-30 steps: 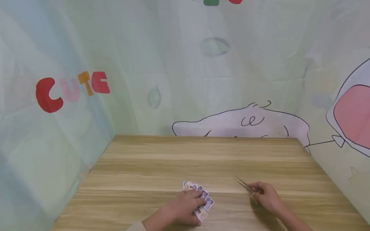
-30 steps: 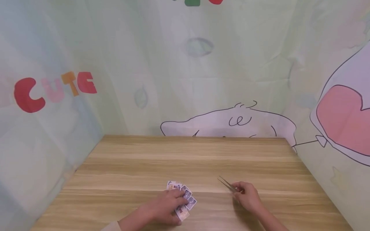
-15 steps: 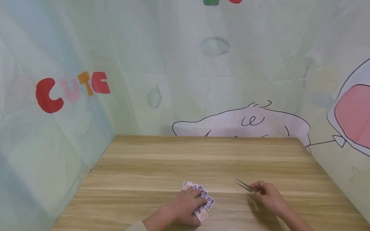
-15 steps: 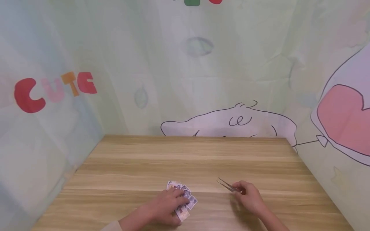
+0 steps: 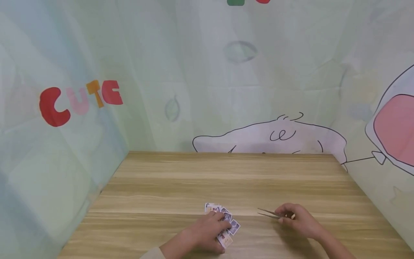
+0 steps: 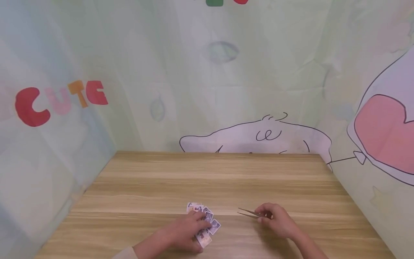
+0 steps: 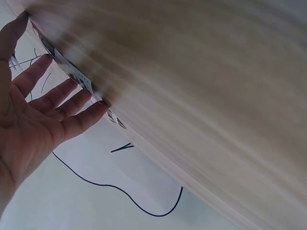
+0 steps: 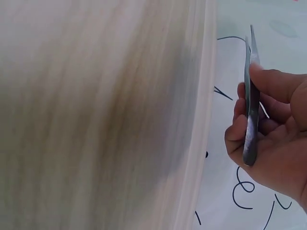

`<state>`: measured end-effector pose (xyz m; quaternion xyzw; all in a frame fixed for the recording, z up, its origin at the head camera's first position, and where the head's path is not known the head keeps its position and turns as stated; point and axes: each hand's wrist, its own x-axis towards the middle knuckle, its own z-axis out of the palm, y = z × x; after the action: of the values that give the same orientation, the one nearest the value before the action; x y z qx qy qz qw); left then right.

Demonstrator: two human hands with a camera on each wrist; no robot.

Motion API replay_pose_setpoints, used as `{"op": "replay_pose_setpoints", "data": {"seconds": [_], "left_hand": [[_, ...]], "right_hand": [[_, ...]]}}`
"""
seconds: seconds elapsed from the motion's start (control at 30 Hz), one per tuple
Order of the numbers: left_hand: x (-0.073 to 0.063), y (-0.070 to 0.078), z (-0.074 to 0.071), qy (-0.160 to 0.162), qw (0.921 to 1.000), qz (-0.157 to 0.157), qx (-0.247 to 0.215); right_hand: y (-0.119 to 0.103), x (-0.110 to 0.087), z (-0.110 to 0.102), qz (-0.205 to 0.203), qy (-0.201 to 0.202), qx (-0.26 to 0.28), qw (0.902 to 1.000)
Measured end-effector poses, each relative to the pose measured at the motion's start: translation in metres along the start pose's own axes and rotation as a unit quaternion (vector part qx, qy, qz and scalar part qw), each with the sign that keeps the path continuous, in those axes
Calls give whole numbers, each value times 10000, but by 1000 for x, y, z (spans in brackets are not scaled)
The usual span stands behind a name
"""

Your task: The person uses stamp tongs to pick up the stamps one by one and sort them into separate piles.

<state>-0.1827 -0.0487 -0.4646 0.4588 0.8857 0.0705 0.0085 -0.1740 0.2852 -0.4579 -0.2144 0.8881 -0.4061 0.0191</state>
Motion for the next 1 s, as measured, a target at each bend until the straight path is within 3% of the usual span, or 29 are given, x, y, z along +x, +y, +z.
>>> {"op": "replay_pose_setpoints", "data": {"seconds": [0.13, 0.47, 1.0], "left_hand": [[-1, 0, 0, 59, 10000, 51, -47], [-3, 1, -1, -39, 9999, -19, -114], [-3, 1, -1, -81, 9999, -57, -17]], "right_hand": [[3, 2, -1, -231, -206, -59, 9995], [10, 6, 7, -617, -292, -327, 9971], [2, 18, 19, -778, -607, -490, 9939]]}}
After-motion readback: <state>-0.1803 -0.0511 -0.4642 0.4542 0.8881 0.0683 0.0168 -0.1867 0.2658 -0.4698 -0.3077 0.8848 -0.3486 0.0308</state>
